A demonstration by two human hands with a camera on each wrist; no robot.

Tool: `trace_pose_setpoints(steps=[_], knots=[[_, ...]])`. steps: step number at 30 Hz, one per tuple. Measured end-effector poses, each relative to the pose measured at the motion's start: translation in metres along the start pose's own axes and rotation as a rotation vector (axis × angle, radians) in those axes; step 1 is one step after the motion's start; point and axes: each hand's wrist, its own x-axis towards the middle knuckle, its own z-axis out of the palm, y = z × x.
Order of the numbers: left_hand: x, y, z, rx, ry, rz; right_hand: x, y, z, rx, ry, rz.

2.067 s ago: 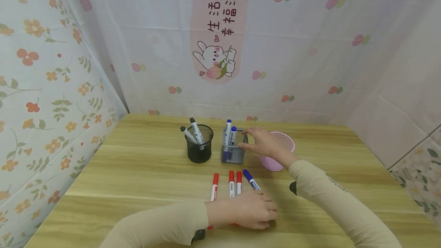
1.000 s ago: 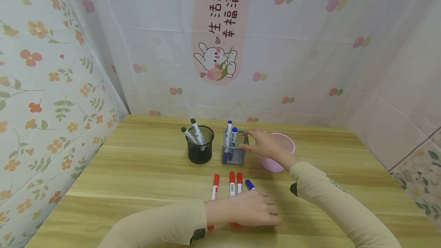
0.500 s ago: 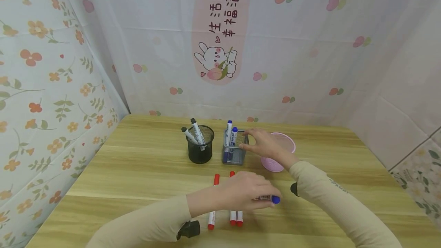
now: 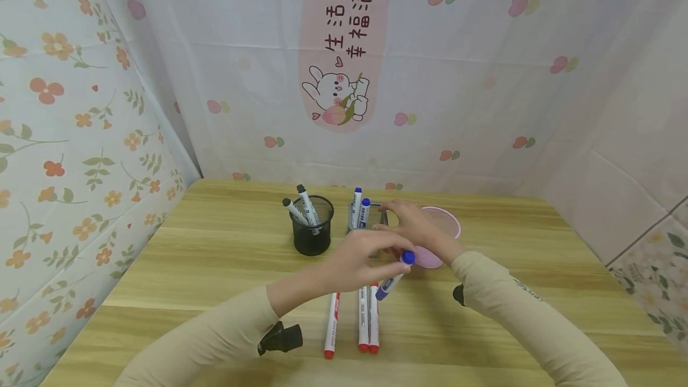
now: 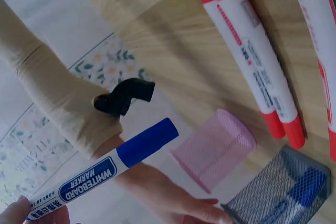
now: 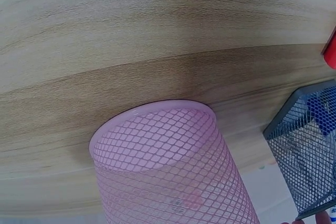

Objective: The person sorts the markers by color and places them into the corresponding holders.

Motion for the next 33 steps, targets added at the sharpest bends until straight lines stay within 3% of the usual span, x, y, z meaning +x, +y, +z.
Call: trace_pose_setpoints(steps=[5, 12, 19, 23, 28, 33], knots=[[0.004, 0.001, -0.014, -0.075, 0.050, -0.051, -0.002, 0.001, -0.002, -0.024, 0.012, -0.078], [0.011, 0.003, -0.030, -0.032, 0.079, -0.038, 0.001, 0.004, -0.001, -0.029, 0.052, -0.195], [0.022, 0.002, -0.046, -0.009, 0.102, -0.064, 0.002, 0.004, 0.000, 0.070, 0.053, -0.110], [0.029, -0.003, -0.058, -0.018, 0.128, -0.146, 0.003, 0.005, 0.000, 0.029, 0.047, -0.100], [0.038, -0.011, -0.073, -0.020, 0.188, -0.256, 0.004, 0.003, 0.000, -0.004, -0.023, 0.026], [0.045, -0.023, -0.082, -0.015, 0.248, -0.297, 0.004, 0.001, 0.000, -0.025, -0.050, 0.083]])
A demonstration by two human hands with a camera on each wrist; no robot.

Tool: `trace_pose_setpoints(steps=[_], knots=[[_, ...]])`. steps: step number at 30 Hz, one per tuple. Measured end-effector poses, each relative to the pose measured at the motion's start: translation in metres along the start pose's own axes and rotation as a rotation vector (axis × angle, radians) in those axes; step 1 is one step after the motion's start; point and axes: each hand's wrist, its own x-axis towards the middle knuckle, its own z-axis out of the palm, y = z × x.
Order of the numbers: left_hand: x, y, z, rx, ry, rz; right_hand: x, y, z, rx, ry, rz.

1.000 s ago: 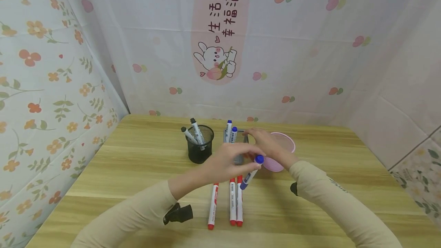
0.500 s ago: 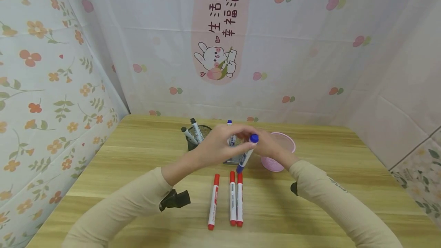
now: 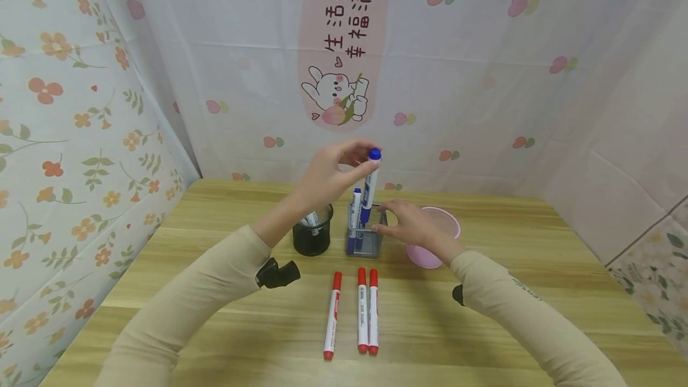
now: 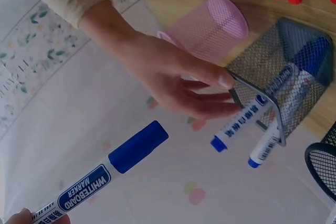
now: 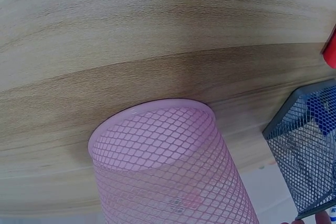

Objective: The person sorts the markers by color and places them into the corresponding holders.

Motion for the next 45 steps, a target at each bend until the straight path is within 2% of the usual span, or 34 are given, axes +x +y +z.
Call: trace_pose_setpoints(steps=[8, 15, 21, 30, 38, 45], knots=[[0.007, -0.022, 0.001, 0.025, 0.024, -0.055, -0.001, -0.002, 0.000, -0.008, 0.002, 0.010], [0.007, -0.045, 0.009, 0.042, 0.024, -0.104, -0.001, -0.001, 0.000, -0.017, 0.012, -0.001], [0.005, -0.059, 0.015, 0.057, 0.021, -0.143, -0.001, -0.001, 0.001, -0.012, 0.014, 0.000], [-0.006, -0.073, 0.025, 0.074, 0.000, -0.235, -0.001, 0.000, 0.002, -0.014, 0.013, 0.001], [-0.022, -0.089, 0.037, 0.054, -0.033, -0.285, -0.001, -0.001, 0.001, -0.011, 0.015, -0.006], [-0.034, -0.097, 0.046, 0.084, -0.074, -0.326, -0.001, -0.001, 0.001, -0.007, 0.019, -0.010]])
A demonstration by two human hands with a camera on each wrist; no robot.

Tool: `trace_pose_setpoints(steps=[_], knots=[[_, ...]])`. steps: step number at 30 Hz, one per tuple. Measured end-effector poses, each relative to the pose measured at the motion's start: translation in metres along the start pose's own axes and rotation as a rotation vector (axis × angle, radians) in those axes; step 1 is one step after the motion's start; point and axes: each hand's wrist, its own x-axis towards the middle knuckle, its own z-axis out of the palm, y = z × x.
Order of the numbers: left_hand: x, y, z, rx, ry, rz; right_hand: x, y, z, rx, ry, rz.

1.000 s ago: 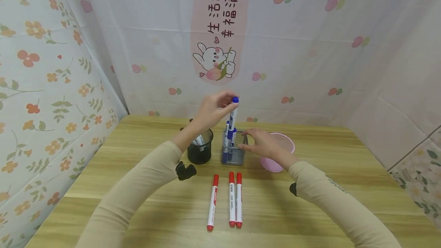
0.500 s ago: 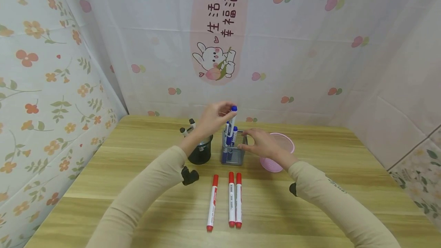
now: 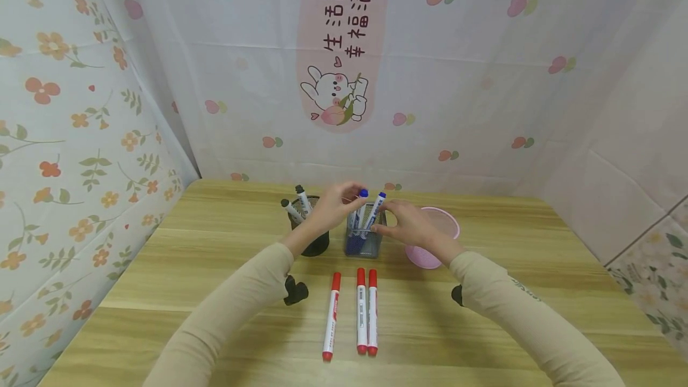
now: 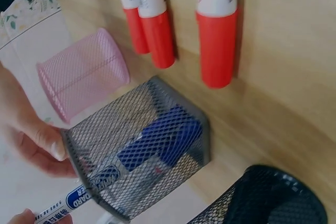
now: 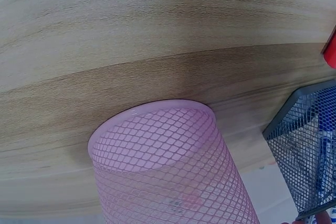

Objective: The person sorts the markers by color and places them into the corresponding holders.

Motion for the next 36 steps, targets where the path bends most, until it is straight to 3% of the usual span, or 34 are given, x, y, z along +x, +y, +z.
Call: trace_pose_setpoints(steps=[15, 23, 32, 36], knots=[[-0.012, -0.012, 0.010, 0.075, -0.070, -0.010, -0.001, 0.000, 0.000, 0.018, -0.004, -0.006], [-0.013, -0.009, 0.009, 0.075, -0.057, -0.006, 0.000, -0.001, 0.000, 0.012, -0.004, -0.005], [-0.023, 0.005, 0.000, 0.114, 0.063, 0.097, 0.000, -0.001, -0.001, -0.004, -0.004, -0.014], [-0.032, 0.011, -0.004, 0.104, 0.079, 0.165, -0.001, -0.002, -0.001, -0.004, 0.005, -0.012]])
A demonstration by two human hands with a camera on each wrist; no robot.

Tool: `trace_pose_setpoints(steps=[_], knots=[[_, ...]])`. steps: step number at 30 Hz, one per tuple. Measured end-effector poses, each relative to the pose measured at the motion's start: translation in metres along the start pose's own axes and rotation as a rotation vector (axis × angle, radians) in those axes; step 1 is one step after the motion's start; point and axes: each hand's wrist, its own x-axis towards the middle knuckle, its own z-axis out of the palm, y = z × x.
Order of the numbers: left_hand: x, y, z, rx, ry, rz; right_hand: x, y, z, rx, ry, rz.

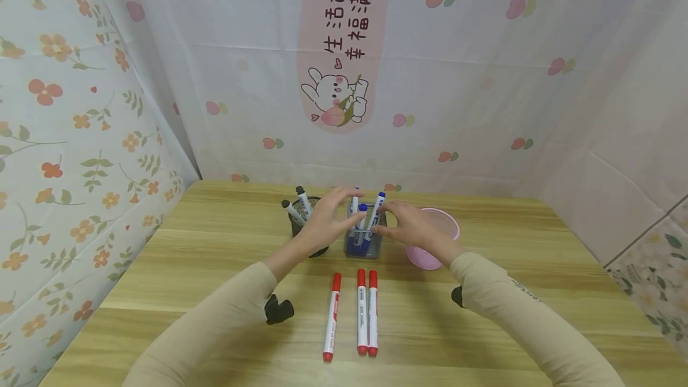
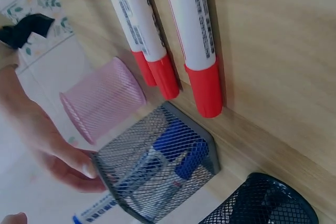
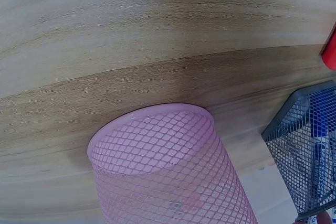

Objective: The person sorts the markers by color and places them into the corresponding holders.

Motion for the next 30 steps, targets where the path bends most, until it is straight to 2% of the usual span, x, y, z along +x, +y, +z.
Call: trace_pose_setpoints(steps=[4, 7, 11, 15, 19, 24, 30], knots=[[-0.010, 0.007, -0.006, -0.002, -0.006, 0.074, -0.001, 0.000, -0.001, 0.005, 0.015, 0.002], [-0.018, 0.009, -0.010, 0.018, -0.013, 0.158, -0.002, 0.002, -0.005, 0.027, 0.054, -0.003], [-0.030, 0.008, -0.016, 0.099, -0.021, 0.275, -0.006, 0.007, -0.013, 0.063, 0.109, 0.013], [-0.041, 0.006, -0.021, 0.169, -0.046, 0.364, -0.012, 0.014, -0.023, 0.031, 0.153, 0.036], [-0.052, 0.005, -0.027, 0.251, -0.126, 0.453, -0.022, 0.022, -0.035, 0.004, 0.201, 0.009], [-0.067, 0.002, -0.031, 0.424, -0.248, 0.563, -0.038, 0.035, -0.048, 0.014, 0.209, -0.016], [-0.086, -0.001, -0.030, 0.602, -0.398, 0.611, -0.061, 0.052, -0.054, 0.001, 0.188, -0.005]])
